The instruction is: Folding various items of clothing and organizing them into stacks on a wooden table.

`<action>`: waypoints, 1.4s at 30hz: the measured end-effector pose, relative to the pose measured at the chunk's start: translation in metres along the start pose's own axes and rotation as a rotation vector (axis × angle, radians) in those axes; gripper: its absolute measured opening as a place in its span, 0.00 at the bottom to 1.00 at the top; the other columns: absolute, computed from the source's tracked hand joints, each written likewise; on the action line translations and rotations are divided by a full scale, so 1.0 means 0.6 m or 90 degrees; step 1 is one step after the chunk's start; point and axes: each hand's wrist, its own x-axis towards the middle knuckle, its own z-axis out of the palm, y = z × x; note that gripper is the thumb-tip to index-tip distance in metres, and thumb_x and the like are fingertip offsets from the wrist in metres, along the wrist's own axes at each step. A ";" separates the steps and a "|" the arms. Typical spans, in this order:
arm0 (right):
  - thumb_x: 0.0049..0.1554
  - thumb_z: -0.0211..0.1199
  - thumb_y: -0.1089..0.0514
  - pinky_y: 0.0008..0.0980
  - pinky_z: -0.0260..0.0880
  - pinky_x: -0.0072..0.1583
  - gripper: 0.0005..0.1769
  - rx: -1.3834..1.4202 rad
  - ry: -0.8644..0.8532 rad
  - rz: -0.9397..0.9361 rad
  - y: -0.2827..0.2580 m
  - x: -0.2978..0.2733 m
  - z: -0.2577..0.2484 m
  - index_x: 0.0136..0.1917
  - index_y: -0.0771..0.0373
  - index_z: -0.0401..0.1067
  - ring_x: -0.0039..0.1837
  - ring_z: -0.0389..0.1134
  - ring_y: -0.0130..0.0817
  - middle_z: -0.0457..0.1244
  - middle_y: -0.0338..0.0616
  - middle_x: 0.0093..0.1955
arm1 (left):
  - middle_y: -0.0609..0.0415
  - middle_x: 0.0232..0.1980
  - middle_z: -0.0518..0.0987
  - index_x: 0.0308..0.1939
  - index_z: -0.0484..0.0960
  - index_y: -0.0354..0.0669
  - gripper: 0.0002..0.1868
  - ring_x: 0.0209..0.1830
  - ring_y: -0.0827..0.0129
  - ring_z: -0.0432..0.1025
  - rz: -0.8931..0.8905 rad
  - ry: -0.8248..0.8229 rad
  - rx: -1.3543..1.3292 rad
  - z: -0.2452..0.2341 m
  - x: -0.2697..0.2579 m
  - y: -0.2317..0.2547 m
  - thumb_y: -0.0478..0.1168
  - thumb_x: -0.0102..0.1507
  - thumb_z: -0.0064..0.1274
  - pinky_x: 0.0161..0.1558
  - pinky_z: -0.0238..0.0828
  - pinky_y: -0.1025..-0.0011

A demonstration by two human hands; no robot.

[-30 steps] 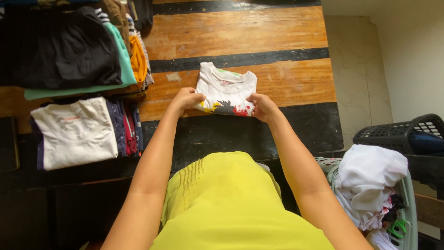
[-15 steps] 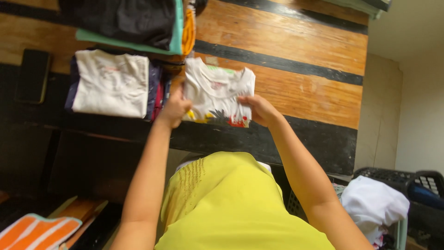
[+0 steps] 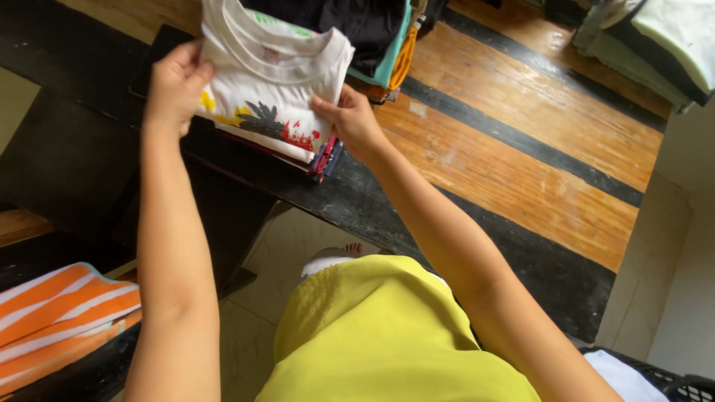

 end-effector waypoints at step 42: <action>0.60 0.41 0.18 0.76 0.28 0.75 0.57 -1.156 0.075 -0.129 0.087 0.008 0.035 0.85 0.59 0.41 0.87 0.22 0.51 0.29 0.52 0.88 | 0.48 0.84 0.50 0.81 0.55 0.51 0.34 0.84 0.49 0.40 -0.146 0.054 0.818 0.124 -0.006 -0.126 0.57 0.73 0.31 0.78 0.28 0.45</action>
